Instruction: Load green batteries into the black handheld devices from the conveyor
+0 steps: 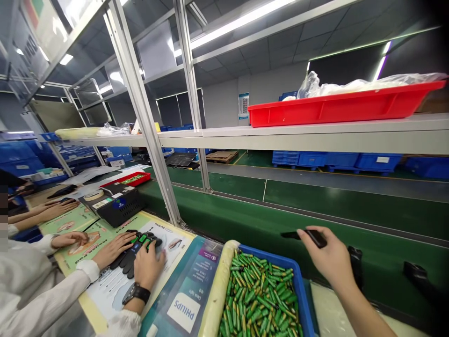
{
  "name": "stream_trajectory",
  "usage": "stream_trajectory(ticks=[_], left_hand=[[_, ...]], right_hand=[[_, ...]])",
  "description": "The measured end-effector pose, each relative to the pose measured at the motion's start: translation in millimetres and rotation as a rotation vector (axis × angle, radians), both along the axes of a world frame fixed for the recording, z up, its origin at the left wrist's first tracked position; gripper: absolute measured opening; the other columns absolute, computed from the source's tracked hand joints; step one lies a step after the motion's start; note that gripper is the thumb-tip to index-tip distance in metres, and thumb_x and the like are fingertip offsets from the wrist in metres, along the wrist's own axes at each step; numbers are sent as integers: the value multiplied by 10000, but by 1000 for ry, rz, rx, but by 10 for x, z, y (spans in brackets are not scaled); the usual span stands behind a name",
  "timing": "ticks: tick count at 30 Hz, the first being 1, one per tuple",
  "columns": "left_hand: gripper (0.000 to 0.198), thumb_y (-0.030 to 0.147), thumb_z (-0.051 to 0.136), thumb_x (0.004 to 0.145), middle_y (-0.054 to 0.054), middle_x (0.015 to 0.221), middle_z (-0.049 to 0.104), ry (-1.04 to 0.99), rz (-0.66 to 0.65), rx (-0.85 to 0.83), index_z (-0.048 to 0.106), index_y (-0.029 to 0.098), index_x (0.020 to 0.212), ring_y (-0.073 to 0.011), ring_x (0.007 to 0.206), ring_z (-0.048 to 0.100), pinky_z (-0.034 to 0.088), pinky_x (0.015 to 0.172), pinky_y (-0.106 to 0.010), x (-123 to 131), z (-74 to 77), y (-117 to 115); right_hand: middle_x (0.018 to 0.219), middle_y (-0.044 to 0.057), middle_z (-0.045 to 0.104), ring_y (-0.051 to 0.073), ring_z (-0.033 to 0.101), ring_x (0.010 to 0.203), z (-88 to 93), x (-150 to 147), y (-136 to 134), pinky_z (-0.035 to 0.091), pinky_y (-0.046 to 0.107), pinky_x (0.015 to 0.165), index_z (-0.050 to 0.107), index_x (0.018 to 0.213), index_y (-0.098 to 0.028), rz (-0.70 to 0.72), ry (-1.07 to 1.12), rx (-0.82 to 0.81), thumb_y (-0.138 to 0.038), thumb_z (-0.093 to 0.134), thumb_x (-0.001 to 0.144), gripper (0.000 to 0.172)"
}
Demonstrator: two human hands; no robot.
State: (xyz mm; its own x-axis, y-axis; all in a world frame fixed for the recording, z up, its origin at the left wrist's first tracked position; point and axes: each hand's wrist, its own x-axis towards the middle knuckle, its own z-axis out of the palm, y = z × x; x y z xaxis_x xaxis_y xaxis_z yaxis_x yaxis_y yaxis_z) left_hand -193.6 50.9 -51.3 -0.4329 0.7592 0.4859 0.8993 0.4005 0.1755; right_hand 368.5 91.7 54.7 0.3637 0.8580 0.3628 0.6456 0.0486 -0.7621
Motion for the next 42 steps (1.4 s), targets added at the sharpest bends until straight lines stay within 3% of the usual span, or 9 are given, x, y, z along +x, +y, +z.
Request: stream_trajectory(ticks=[5,10,16,19,23,27,33,38,42], left_hand=[[539,393,350,994,-225,1222,643,69,5,-52,635,66,1314,-386,1094,606,512,892,-507,-151,-7,-56],[459,448,446,1002,-137,1112,737,43,-318,119,692,159,1260,-307,998,684,571,910,-448,184,109,-181],[408,203,641,964,-88,1146,765,27,-1121,306,580,204,1368,-195,996,710,586,888,-337,1754,814,-647],[232,115,598,961,-55,979,769,-13,-1273,297,662,210,1163,-176,889,694,577,832,-332,2203,962,-814],[365,283,683,943,-105,1202,712,-112,-1124,324,614,247,1300,-220,1105,675,591,936,-361,1967,771,-819],[432,416,654,943,-124,1280,637,-125,-629,401,579,230,1326,-274,1213,608,521,1071,-454,1142,513,-554],[602,517,430,964,-230,1399,519,-6,2,73,565,92,1369,-387,1271,519,462,1057,-523,96,61,-266],[544,439,370,988,-191,1265,629,-42,72,-39,625,115,1344,-354,1140,592,499,972,-472,-172,-99,-288],[586,451,373,971,-235,1249,642,-89,143,-10,630,97,1360,-418,1091,612,523,900,-549,-282,-54,-291]], right_hand=[[945,232,738,404,717,911,-578,742,549,550,430,729,687,1133,-72,-114,-228,-541,-624,475,946,620],[992,281,718,441,719,887,-658,545,509,556,516,740,290,1572,42,-151,-328,-540,-539,420,1005,822],[1424,118,606,267,713,1027,-82,-831,-524,573,423,958,254,1660,-317,1051,-226,-184,-552,577,997,774],[1450,109,599,329,635,1227,-39,-1242,-930,497,492,1094,349,1627,-325,1186,-348,-100,-414,647,978,720],[1210,125,707,303,691,1016,-113,-1217,-1016,519,501,1013,464,1506,-226,995,-397,195,-243,499,1019,488],[1067,114,712,285,659,873,-151,-1124,-988,518,427,817,451,1449,-226,788,-220,453,-271,455,1047,404],[855,53,707,282,649,812,-37,-1160,-874,480,369,702,581,1259,-254,691,-240,0,-425,419,1069,303],[968,79,730,288,676,822,103,-502,-316,509,367,714,607,1125,-250,236,-60,65,-664,533,904,475],[973,96,756,331,711,888,-219,153,245,527,386,752,669,1042,-245,95,-163,-206,-710,531,857,519]])
